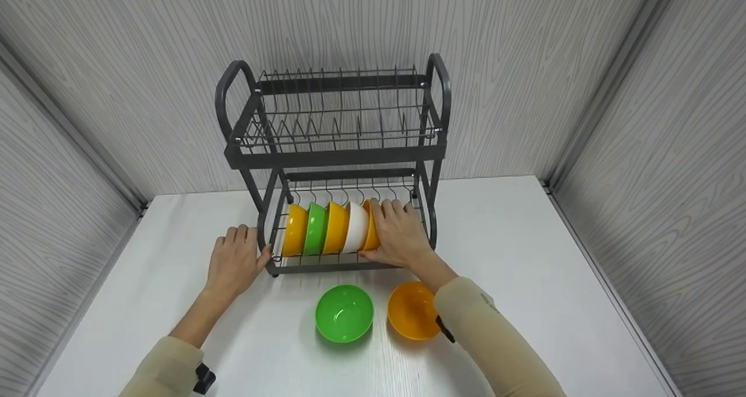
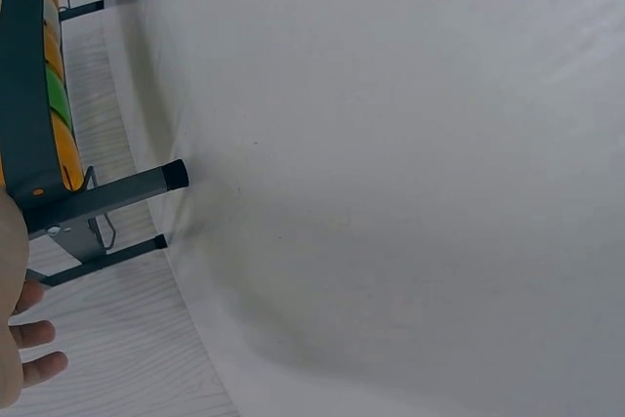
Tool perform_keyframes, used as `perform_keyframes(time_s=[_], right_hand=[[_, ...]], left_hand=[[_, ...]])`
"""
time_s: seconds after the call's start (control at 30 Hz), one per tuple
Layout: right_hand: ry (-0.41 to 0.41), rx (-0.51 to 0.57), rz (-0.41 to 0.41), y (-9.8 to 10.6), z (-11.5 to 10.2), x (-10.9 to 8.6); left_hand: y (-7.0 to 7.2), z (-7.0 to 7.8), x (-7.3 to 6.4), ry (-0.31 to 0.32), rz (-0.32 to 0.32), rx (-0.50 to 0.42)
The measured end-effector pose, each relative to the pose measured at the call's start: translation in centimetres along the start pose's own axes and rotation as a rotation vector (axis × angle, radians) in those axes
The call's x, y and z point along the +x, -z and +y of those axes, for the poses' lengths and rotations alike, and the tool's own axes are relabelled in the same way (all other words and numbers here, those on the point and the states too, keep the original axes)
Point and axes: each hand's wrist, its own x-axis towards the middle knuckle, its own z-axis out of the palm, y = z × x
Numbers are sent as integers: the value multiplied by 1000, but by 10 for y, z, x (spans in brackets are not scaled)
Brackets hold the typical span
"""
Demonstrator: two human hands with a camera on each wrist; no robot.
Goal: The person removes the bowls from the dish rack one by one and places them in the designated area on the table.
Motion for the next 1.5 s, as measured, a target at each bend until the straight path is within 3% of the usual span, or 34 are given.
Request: perform_keyframes(time_s=[0.73,1.13,1.5], right_hand=[[39,-47,44,4,1,0],[63,-68,24,8,2,3],[87,-114,-3,14,4,7]], left_hand=[[-3,1,0,0,50,-4],[-2,0,-1,5,30,2],[-3,0,0,-12,73,30]])
